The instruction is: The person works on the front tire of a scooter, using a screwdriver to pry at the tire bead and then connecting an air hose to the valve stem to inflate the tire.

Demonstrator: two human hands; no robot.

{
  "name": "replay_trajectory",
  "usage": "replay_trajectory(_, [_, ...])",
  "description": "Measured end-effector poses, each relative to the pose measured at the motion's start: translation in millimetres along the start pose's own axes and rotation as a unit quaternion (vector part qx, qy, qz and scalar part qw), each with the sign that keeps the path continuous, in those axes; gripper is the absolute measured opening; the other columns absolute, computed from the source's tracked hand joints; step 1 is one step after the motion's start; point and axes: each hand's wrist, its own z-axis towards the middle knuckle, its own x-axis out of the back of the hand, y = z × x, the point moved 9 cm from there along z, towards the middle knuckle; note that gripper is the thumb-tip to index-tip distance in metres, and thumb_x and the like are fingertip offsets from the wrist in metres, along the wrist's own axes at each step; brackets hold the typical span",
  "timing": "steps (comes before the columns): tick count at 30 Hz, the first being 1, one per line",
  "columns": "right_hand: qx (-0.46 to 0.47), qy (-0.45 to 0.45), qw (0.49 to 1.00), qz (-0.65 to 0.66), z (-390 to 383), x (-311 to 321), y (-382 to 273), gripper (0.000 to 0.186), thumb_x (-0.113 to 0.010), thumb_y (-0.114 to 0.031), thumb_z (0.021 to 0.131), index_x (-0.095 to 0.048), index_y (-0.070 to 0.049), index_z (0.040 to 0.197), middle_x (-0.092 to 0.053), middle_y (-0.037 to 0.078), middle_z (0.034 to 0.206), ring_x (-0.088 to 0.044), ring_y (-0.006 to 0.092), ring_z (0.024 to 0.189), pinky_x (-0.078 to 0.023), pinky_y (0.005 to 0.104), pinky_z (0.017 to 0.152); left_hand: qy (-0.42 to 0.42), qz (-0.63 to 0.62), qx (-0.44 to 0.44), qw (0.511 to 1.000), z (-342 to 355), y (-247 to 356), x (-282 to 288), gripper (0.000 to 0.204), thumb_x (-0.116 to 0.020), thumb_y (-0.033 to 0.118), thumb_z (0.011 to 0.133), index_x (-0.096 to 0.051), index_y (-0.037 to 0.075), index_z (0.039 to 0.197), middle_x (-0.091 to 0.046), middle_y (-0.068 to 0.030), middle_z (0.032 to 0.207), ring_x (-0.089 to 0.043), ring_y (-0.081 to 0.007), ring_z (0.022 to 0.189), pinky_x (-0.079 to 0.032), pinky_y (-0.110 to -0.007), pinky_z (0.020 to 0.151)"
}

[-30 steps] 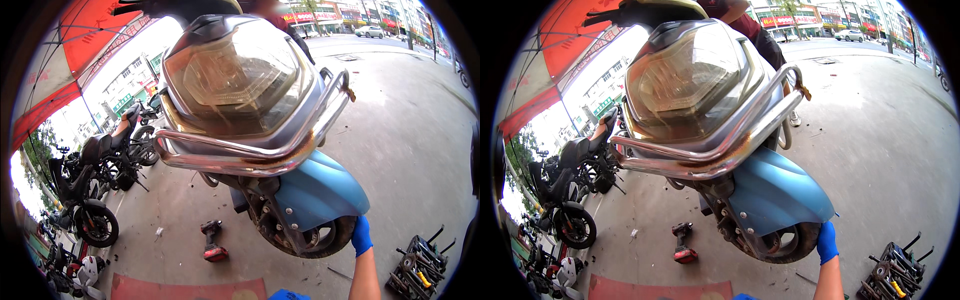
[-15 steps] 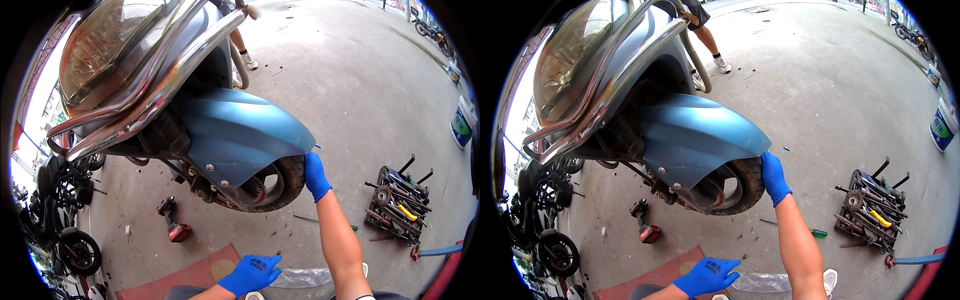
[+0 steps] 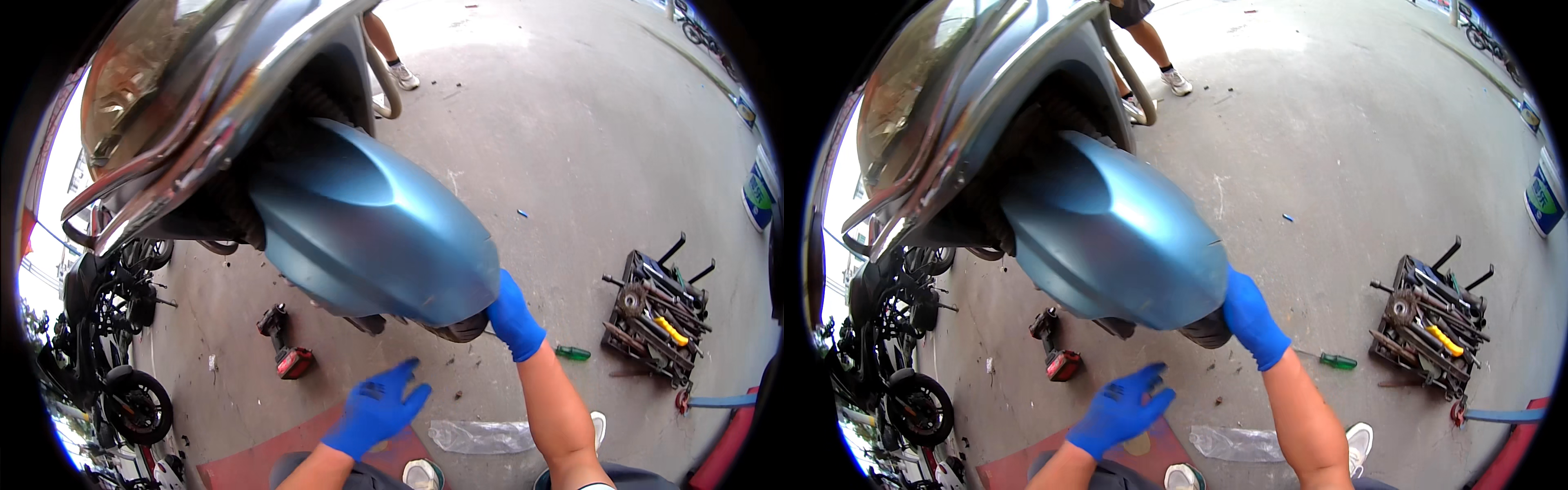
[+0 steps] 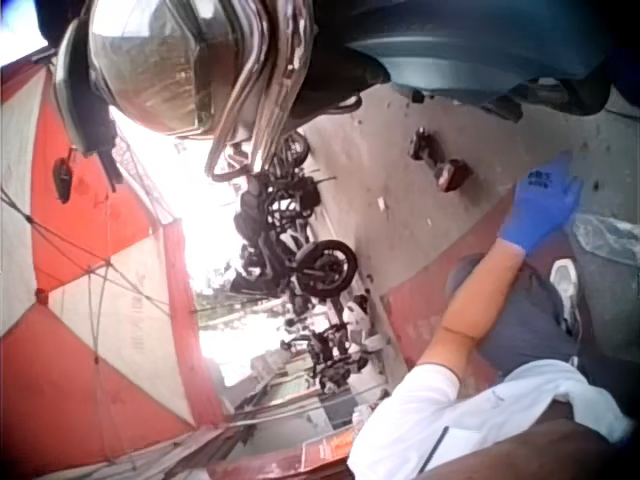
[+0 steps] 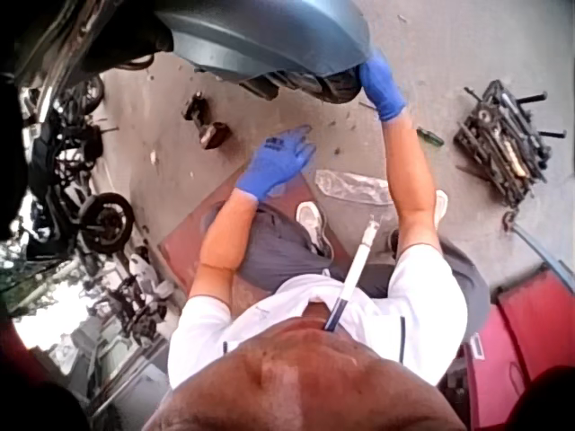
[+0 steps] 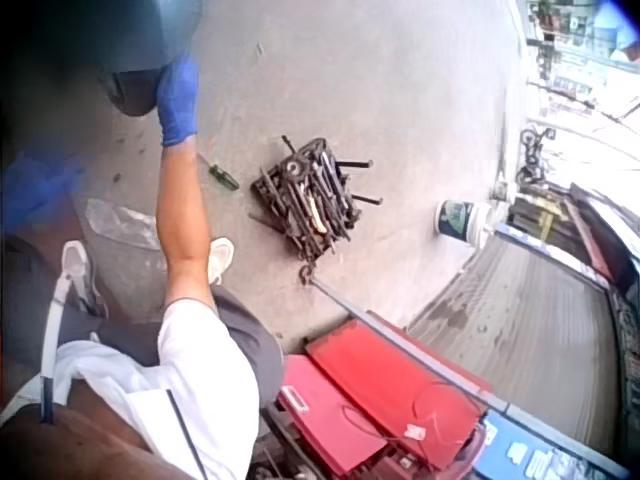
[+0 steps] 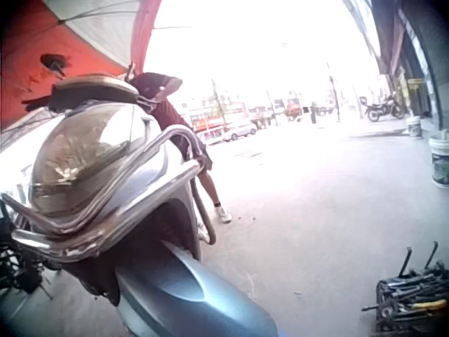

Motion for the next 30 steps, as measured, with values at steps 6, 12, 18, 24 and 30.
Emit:
replay_trajectory(6, [0.171, 0.095, 0.975, -0.102, -63, -85, -42, 0.041, -0.056, -0.021, 0.097, -0.052, 0.006, 0.127, -0.057, 0.026, 0.116, -0.054, 0.0437, 0.103, -0.043, 0.0482, 0.092, 0.166, -0.4, -0.037, 0.901, -20, -10, 40, 0.046, -0.074, 0.018, 0.087, -0.057, -0.001, 0.125, -0.062, -0.0102, 0.121, -0.061, -0.0209, 0.107, -0.049, -0.036, 0.094])
replay_trajectory(12, [0.144, 0.021, 0.989, 0.036, -96, -167, -40, 0.051, -0.054, -0.019, 0.096, -0.042, 0.008, 0.138, -0.043, 0.029, 0.141, -0.04, 0.0465, 0.131, -0.03, 0.052, 0.112, 0.282, -0.491, -0.01, 0.824, -20, -147, 61, 0.038, -0.056, 0.032, 0.101, -0.056, 0.005, 0.127, -0.062, -0.0091, 0.124, -0.059, -0.019, 0.113, -0.045, -0.034, 0.1])
replay_trajectory(18, [0.161, 0.008, 0.984, -0.083, -103, -170, -46, 0.06, -0.056, -0.022, 0.089, -0.041, 0.007, 0.14, -0.038, 0.031, 0.145, -0.038, 0.0478, 0.132, -0.027, 0.0539, 0.113, 0.254, -0.448, 0.006, 0.857, -11, -130, 59, 0.035, -0.055, 0.033, 0.1, -0.059, 0.005, 0.121, -0.064, -0.0074, 0.118, -0.061, -0.0191, 0.108, -0.046, -0.034, 0.097])
replay_trajectory(24, [0.123, -0.145, 0.978, -0.082, -155, -198, -31, 0.039, -0.057, -0.019, 0.083, -0.056, 0.004, 0.115, -0.057, 0.024, 0.117, -0.055, 0.0399, 0.11, -0.043, 0.0494, 0.093, 0.35, -0.456, 0.008, 0.818, -18, -138, 74, 0.047, -0.054, 0.031, 0.1, -0.048, 0.004, 0.138, -0.053, -0.0092, 0.138, -0.052, -0.0226, 0.125, -0.039, -0.037, 0.109])
replay_trajectory(30, [0.089, -0.252, 0.949, -0.165, -211, -216, 74, 0.016, -0.059, -0.019, 0.083, -0.056, -0.005, 0.089, -0.063, 0.016, 0.076, -0.063, 0.034, 0.072, -0.049, 0.0445, 0.064, 0.367, -0.474, -0.024, 0.8, -12, -115, 77, 0.054, -0.053, 0.029, 0.101, -0.04, 0.004, 0.146, -0.046, -0.0089, 0.147, -0.046, -0.0229, 0.134, -0.033, -0.04, 0.115])
